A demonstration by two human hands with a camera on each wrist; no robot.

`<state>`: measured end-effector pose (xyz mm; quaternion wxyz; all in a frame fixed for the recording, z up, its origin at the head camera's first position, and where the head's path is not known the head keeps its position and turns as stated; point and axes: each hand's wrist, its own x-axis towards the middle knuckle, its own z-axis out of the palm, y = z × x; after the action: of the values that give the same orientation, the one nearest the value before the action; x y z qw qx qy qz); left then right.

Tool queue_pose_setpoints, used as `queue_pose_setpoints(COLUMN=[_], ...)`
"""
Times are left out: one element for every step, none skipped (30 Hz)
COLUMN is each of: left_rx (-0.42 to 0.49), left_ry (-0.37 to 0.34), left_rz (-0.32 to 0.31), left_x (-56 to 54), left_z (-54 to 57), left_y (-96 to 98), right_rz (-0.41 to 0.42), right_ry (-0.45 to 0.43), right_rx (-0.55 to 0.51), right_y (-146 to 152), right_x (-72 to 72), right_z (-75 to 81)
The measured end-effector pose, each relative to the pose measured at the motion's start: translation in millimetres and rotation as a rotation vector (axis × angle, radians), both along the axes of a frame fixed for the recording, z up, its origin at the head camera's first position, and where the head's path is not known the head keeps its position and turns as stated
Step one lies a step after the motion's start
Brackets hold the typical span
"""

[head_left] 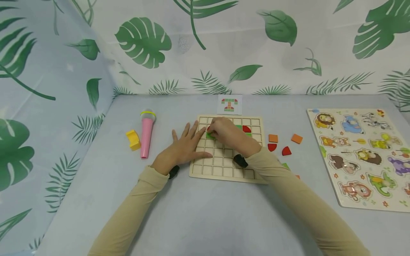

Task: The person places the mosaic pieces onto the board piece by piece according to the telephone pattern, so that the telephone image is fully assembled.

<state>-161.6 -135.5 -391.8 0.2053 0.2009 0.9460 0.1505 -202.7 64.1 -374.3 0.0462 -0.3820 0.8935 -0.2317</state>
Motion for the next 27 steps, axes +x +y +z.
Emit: queue_pose_setpoints(left_rx=[0.0,0.001,0.001,0.001,0.003,0.005,0.009,0.013,0.014,0.016,0.016,0.015,0.013,0.01,0.006,0.003,0.001,0.0,-0.002,-0.001,-0.002,-0.001,0.001,0.001,0.001,0.002,0.001], left_ry=[-0.002,-0.005,-0.006,-0.006,-0.006,-0.007,-0.007,-0.008,-0.008,-0.007,-0.007,-0.007,-0.005,-0.003,0.001,0.004,0.007,0.009,0.012,0.012,0.015,0.014,0.014,0.016,0.017,0.018,0.021], left_rz=[0.0,0.001,0.002,0.002,0.002,0.002,0.002,0.002,0.001,0.0,-0.001,-0.001,-0.002,-0.003,-0.004,-0.005,-0.005,-0.006,-0.006,-0.007,-0.006,-0.005,-0.004,-0.003,-0.002,-0.002,-0.001], left_x=[0.0,0.0,0.0,0.0,0.1,0.3,0.5,0.6,0.9,1.1,1.3,1.5,1.6,1.6,1.5,1.3,1.1,0.9,0.6,0.7,0.6,0.6,0.8,1.0,1.5,1.9,1.8], left_z=[0.3,0.6,1.0,1.5,1.9,2.3,2.8,3.2,3.5,3.7,3.6,3.5,3.3,2.7,2.0,1.2,0.4,-0.4,-1.2,-1.6,-2.0,-2.0,-1.7,-1.3,-1.0,-0.7,-0.8], left_y=[0.1,0.0,0.1,0.1,0.3,0.3,0.4,0.4,0.5,0.5,0.6,0.6,0.7,0.9,1.0,1.2,1.3,1.4,1.6,1.8,1.8,1.9,2.0,2.0,1.9,1.9,1.9], right_rz=[0.003,0.004,0.006,0.002,-0.002,-0.006,-0.005,-0.003,0.003,0.011,0.021,0.036,0.05,0.061,0.071,0.077,0.082,0.083,0.078,0.074,0.07,0.064,0.052,0.039,0.03,0.019,0.008], right_ry=[0.006,0.009,0.013,0.014,0.013,0.01,0.009,0.004,0.001,-0.01,-0.024,-0.031,-0.041,-0.055,-0.07,-0.084,-0.092,-0.096,-0.105,-0.109,-0.109,-0.107,-0.11,-0.109,-0.11,-0.116,-0.124], right_rx=[-0.002,-0.006,-0.007,-0.007,-0.008,-0.008,-0.01,-0.017,-0.024,-0.034,-0.049,-0.064,-0.08,-0.099,-0.117,-0.135,-0.151,-0.164,-0.172,-0.178,-0.179,-0.175,-0.169,-0.157,-0.141,-0.128,-0.114], right_y=[0.2,0.3,0.4,0.6,0.9,1.4,1.9,2.6,3.6,5.0,6.9,9.2,11.9,15.2,19.1,23.2,27.7,32.6,37.7,43.1,48.7,54.5,60.4,66.6,72.7,79.1,85.8], right_x=[0.4,0.9,1.5,2.2,2.9,3.6,3.8,4.1,4.4,4.6,4.6,4.4,4.7,5.6,6.5,7.1,8.4,10.0,11.9,13.3,14.6,15.8,17.5,18.6,19.4,20.5,21.6], right_z=[-0.3,-0.4,-0.4,-0.2,-0.1,0.0,-0.3,-0.4,-0.5,-0.7,-1.1,-1.8,-2.0,-1.6,-1.2,-1.0,0.1,1.6,3.9,5.9,8.1,10.5,14.2,17.3,20.3,23.3,26.6])
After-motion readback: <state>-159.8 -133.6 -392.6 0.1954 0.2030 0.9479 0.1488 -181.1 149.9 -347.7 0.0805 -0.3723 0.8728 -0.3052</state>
